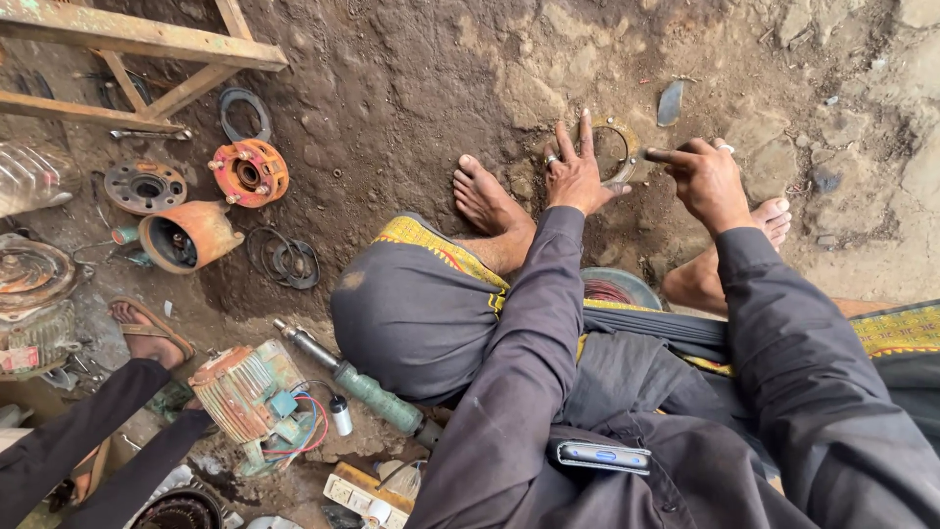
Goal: The person sits on the ground in a workshop and works on a circular metal ring part lying on the dirt floor, holding it steady with one hand while repeatedly working around its edge with a small hand tool held in the other hand. The person continues working around the ring's surface throughout the episode.
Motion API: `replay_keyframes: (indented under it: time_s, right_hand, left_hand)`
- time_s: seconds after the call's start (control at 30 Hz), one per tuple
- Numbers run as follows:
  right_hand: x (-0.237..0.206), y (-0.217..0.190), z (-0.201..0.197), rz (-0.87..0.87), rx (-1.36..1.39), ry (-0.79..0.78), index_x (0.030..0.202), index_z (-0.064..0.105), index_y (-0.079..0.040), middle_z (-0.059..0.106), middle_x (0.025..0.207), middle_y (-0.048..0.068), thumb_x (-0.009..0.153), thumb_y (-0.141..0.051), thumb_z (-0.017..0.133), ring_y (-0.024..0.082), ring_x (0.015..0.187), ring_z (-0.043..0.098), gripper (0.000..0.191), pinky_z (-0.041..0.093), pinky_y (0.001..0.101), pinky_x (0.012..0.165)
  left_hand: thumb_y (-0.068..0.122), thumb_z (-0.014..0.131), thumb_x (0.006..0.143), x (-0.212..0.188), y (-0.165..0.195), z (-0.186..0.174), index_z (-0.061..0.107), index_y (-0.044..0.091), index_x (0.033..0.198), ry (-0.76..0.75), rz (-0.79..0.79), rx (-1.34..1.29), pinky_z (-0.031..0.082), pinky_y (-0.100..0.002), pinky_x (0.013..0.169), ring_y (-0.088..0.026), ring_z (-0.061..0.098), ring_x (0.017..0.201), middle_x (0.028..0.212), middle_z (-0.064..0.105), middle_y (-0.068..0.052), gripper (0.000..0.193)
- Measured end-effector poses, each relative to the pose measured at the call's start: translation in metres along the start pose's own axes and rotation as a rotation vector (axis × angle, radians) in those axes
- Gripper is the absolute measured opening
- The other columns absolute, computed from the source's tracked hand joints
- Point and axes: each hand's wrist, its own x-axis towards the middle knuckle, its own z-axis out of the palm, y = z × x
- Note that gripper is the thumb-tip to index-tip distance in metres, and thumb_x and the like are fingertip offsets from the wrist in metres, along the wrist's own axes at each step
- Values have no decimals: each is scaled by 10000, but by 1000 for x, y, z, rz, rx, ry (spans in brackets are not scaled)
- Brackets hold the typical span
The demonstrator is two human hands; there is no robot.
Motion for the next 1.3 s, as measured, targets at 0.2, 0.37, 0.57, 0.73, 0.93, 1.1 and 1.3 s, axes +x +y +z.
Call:
replay_keyframes:
  time_s: [0.2, 0.37, 0.57, 0.73, 0.93, 1.1, 1.3]
  right_hand:
    - [9, -3, -7, -47, 3, -66, 1290, 775, -344, 650, 1002, 64, 994, -93, 678, 306, 888, 548, 400, 482, 426, 848]
    - [19, -12, -8, -97, 0, -78, 1309, 770, -355, 637, 991, 56, 939, -67, 660, 293, 899, 541, 481, 481, 393, 862]
    - [22, 0, -13, -93, 71, -107, 1304, 772, -344, 656, 1013, 55, 1005, -123, 667, 281, 897, 567, 386, 474, 417, 843]
    - [22, 1, -13, -96, -10, -69, 1204, 778, -255, 681, 1056, 47, 989, -164, 713, 289, 931, 557, 242, 493, 414, 856]
    - [22, -7, -11, -114, 30, -85, 1292, 791, -308, 659, 992, 64, 938, -62, 689, 280, 889, 564, 442, 492, 417, 852]
    - [23, -4, -11, -91, 10, -89, 1255, 790, -300, 660, 985, 68, 968, -94, 695, 300, 883, 561, 366, 481, 432, 851]
    - [18, -10, -9, -32, 37, -19, 1242, 796, -236, 670, 972, 115, 970, -122, 708, 348, 877, 617, 308, 514, 444, 820]
  left_hand:
    - [584, 963, 572, -2, 2, -1, -204, 280, 1579, -29, -23, 25, 320, -646, 1163, -624, 156, 1478, 1673, -111, -298, 1571]
    - [567, 967, 523, -2, 3, -4, -204, 282, 1572, -15, -33, -6, 336, -615, 1164, -628, 171, 1458, 1676, -110, -294, 1598]
    - [593, 968, 535, -1, 0, -2, -202, 273, 1562, 23, 4, 12, 330, -632, 1161, -645, 189, 1437, 1649, -90, -316, 1590]
    - [564, 960, 553, -1, 0, -2, -198, 279, 1572, -5, -12, -12, 365, -633, 1131, -652, 182, 1441, 1681, -111, -304, 1568]
    - [562, 973, 547, 0, 3, -1, -211, 286, 1566, -17, -29, -14, 341, -636, 1146, -639, 149, 1454, 1664, -131, -302, 1586]
    - [572, 964, 573, 1, 3, -1, -218, 280, 1569, -44, -40, -2, 361, -624, 1134, -629, 150, 1471, 1672, -132, -297, 1574]
    - [562, 946, 584, -2, 2, -3, -223, 287, 1571, -23, -39, 16, 420, -585, 1126, -630, 236, 1439, 1688, -117, -299, 1555]
